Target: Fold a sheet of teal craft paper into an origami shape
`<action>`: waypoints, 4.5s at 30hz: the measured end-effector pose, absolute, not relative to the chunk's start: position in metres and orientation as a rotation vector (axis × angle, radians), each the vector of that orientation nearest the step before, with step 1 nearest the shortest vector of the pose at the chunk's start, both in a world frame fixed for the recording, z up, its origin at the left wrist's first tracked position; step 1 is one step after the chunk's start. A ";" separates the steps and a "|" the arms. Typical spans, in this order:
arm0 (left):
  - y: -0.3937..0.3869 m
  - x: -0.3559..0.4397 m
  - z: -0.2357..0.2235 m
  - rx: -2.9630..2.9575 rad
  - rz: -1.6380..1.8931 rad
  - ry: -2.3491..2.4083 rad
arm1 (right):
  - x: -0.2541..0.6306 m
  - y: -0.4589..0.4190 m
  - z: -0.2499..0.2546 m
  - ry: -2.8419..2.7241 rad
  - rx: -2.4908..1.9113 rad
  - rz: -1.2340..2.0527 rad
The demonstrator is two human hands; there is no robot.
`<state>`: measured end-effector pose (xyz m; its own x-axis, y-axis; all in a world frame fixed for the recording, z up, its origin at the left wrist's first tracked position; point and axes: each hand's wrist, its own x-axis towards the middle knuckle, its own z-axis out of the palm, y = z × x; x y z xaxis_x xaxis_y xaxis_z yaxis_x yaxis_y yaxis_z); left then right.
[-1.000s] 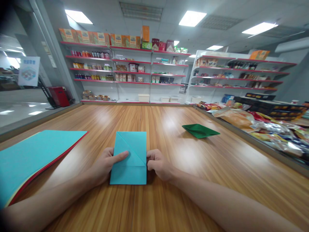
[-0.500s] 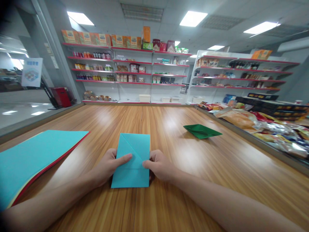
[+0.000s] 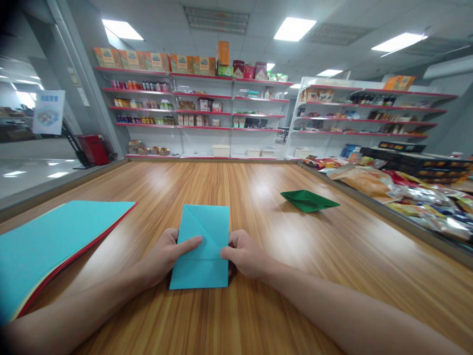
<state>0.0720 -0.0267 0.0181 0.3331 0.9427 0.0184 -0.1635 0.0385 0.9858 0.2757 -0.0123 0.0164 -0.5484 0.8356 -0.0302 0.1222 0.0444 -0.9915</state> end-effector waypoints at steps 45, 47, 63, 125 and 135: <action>-0.019 0.074 0.022 0.793 1.174 0.813 | 0.279 -0.015 0.018 -1.965 -0.857 1.387; -0.017 0.074 0.022 0.771 1.175 0.811 | 0.279 -0.015 0.018 -1.975 -0.843 1.381; -0.017 0.077 0.022 0.745 1.259 0.811 | 0.280 -0.015 0.017 -1.972 -0.802 1.403; -0.026 0.075 0.029 0.974 1.095 0.728 | 0.285 -0.008 0.010 -1.663 -0.766 1.506; -0.028 0.067 0.025 1.194 0.846 0.621 | 0.281 -0.009 0.013 -1.472 -0.687 1.582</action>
